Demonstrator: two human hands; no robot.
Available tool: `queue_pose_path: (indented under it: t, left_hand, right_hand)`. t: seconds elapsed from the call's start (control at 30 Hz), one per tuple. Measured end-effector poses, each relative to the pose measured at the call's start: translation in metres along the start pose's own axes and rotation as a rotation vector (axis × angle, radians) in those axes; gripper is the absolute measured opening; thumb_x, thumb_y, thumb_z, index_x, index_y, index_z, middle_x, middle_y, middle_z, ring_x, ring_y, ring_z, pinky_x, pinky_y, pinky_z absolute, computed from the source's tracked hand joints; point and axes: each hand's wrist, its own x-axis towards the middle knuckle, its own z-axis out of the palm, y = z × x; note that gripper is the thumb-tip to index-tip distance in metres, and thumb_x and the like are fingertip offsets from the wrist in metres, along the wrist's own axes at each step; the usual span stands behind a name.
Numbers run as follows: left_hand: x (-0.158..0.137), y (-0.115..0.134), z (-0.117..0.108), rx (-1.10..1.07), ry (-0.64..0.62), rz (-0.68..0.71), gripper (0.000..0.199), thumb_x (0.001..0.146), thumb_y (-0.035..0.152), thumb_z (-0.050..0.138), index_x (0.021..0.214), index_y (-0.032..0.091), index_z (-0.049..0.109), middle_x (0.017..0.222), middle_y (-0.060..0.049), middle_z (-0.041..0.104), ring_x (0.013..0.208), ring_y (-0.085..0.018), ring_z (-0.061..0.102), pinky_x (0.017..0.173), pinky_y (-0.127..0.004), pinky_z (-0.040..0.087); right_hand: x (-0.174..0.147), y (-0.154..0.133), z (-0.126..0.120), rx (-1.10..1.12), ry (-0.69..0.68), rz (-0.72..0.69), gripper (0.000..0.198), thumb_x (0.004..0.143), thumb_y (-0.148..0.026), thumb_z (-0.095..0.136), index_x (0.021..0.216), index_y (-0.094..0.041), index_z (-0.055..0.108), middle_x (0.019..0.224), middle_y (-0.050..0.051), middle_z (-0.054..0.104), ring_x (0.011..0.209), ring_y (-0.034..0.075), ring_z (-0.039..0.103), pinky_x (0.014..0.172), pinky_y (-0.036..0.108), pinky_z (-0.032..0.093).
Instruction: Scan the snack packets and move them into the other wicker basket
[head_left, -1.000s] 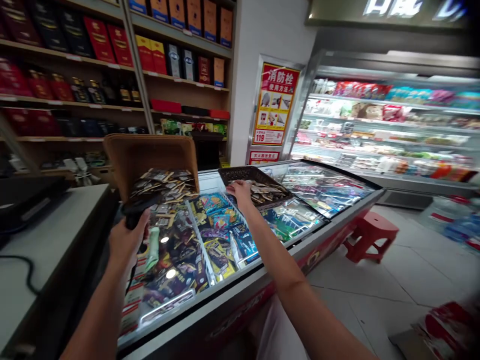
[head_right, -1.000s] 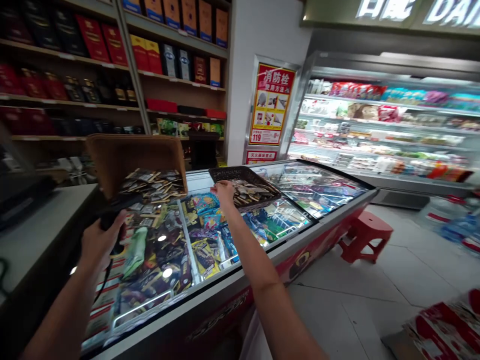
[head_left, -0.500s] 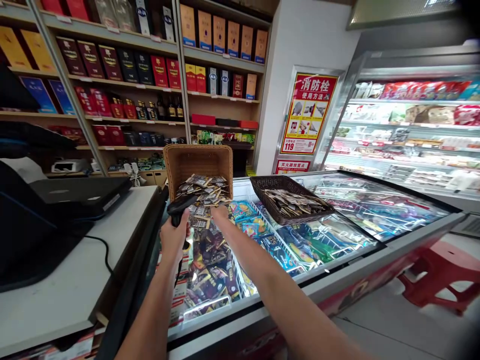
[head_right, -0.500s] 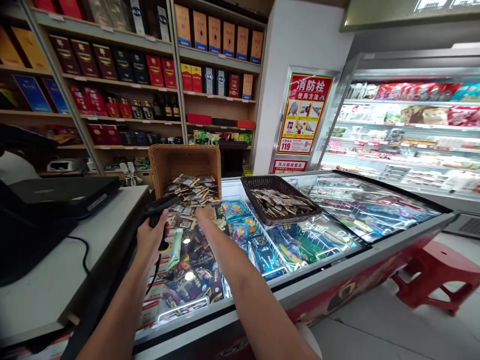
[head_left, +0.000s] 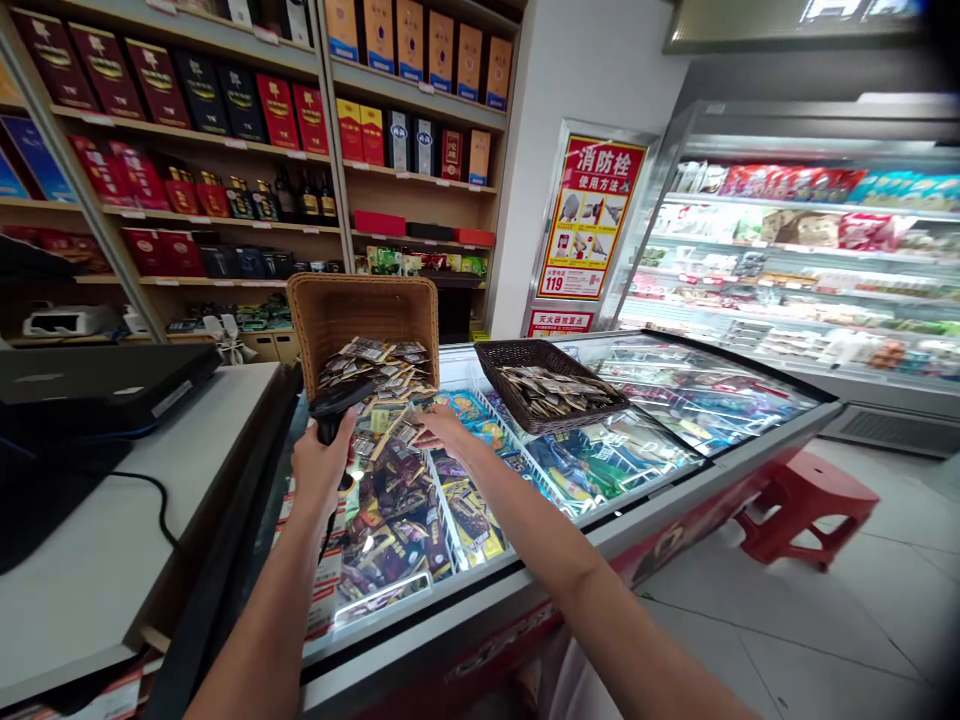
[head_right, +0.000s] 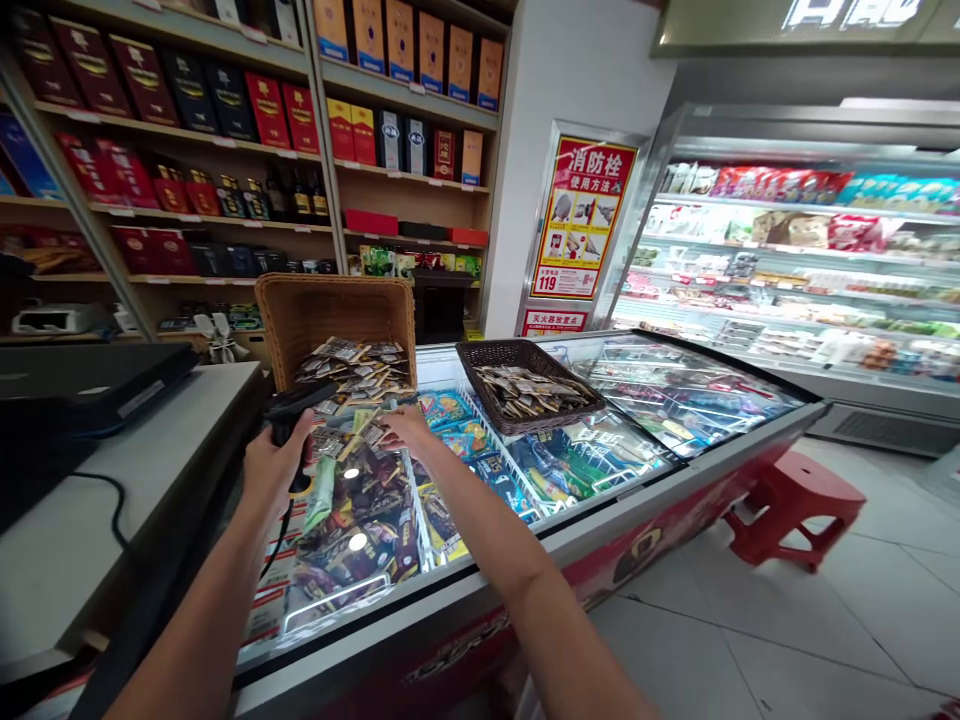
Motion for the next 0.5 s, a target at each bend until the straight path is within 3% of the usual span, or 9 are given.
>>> queue_pose_path:
  t: [0.07,0.2,0.37,0.5]
  left_hand:
    - [-0.002,0.001,0.004,-0.006,-0.041,0.008,0.051,0.071,0.069,0.078,0.078,0.021,0.064,0.060,0.001,0.061,0.049,-0.015,0.054,0.046,-0.027,0.043]
    - [-0.006,0.000,0.010,0.028,-0.122,0.015,0.054,0.064,0.071,0.082,0.076,0.022,0.062,0.058,0.002,0.061,0.049,-0.015,0.053,0.046,-0.027,0.041]
    - [-0.011,-0.001,0.012,0.127,-0.240,0.091,0.053,0.068,0.071,0.080,0.069,0.023,0.059,0.053,0.002,0.057,0.047,-0.014,0.050,0.047,-0.027,0.038]
    - [-0.015,0.001,0.013,0.169,-0.318,0.115,0.052,0.070,0.070,0.079,0.068,0.024,0.056,0.051,0.003,0.056,0.047,-0.014,0.049,0.047,-0.026,0.036]
  right_hand:
    - [-0.010,-0.008,-0.027,0.006,0.040,0.038,0.026,0.071,-0.022,0.087,0.075,-0.022,0.061,0.063,-0.002,0.067,0.062,0.017,0.066,0.061,0.028,0.058]
    - [-0.019,-0.017,-0.059,0.232,0.102,-0.036,0.022,0.068,-0.015,0.082,0.080,-0.020,0.065,0.065,-0.006,0.066,0.063,0.012,0.064,0.063,0.021,0.053]
    - [-0.015,-0.017,-0.072,0.427,0.156,0.023,0.021,0.078,-0.014,0.076,0.094,-0.021,0.065,0.072,-0.002,0.071,0.068,0.017,0.071,0.066,0.028,0.058]
    - [-0.010,-0.011,-0.078,0.372,0.139,0.054,0.020,0.080,-0.011,0.074,0.082,-0.021,0.057,0.071,0.001,0.070,0.067,0.020,0.071,0.065,0.033,0.060]
